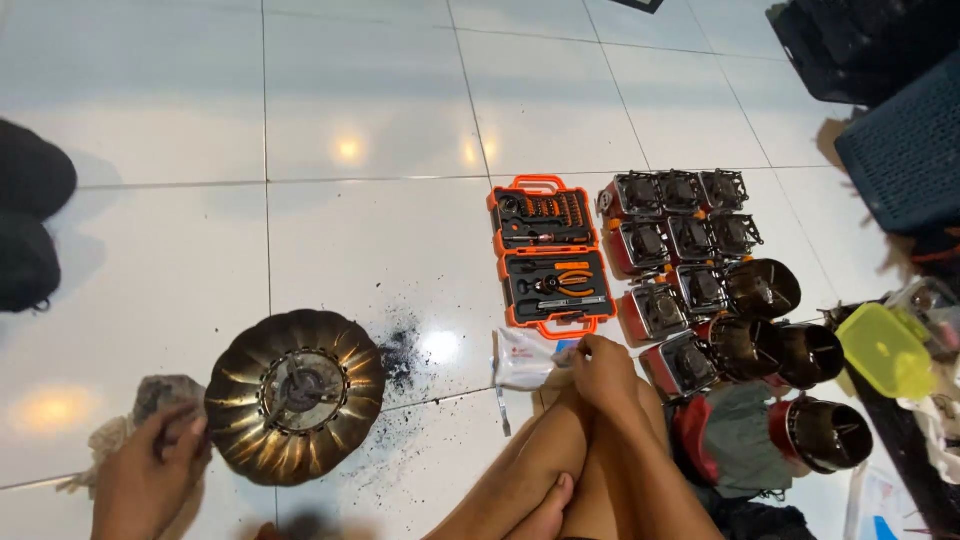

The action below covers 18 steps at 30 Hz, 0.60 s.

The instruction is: Cleaning soot and debris from a portable stove burner using a cloth and a small scraping tool.

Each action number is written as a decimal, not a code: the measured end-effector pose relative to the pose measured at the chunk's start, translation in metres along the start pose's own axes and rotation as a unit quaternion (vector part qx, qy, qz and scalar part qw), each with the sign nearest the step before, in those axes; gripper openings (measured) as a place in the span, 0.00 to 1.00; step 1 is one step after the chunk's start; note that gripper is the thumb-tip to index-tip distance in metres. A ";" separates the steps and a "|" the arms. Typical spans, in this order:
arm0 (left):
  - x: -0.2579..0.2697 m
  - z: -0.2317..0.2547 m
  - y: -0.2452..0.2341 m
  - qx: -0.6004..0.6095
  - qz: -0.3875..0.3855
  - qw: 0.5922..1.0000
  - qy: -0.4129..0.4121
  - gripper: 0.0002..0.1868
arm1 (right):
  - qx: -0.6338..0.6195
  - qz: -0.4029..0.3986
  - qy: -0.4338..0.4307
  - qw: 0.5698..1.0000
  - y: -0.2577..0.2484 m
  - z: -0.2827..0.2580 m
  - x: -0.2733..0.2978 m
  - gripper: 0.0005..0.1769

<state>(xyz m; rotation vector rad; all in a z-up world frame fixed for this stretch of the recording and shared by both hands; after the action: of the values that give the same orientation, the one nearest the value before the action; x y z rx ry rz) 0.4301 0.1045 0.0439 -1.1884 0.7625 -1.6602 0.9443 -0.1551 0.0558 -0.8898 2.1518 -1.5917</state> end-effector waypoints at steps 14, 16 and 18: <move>-0.020 -0.095 0.073 0.238 0.119 0.953 0.144 0.16 | -0.229 0.041 -0.042 0.972 -0.045 0.003 0.011 0.14; -0.065 -0.159 0.122 0.321 0.157 0.923 0.144 0.14 | -0.269 0.045 -0.048 0.961 -0.061 -0.003 0.017 0.14; -0.101 -0.181 0.142 0.282 0.139 0.938 0.147 0.09 | -0.313 0.049 -0.055 0.947 -0.070 0.006 0.012 0.14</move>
<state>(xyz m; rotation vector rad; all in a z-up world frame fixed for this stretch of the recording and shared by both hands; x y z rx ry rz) 0.3170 0.1389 -0.1774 -0.4157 0.5420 -1.6740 0.9587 -0.1803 0.1207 -0.9885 2.6087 -0.7783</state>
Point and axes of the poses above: each hand's wrist, its own x-axis away from the middle knuckle, its own y-axis out of the palm, z = x × y, the point moved 3 cm from there along -x, towards the middle knuckle, and after that the axes turned 5 degrees about -x, right-handed, at the moved point
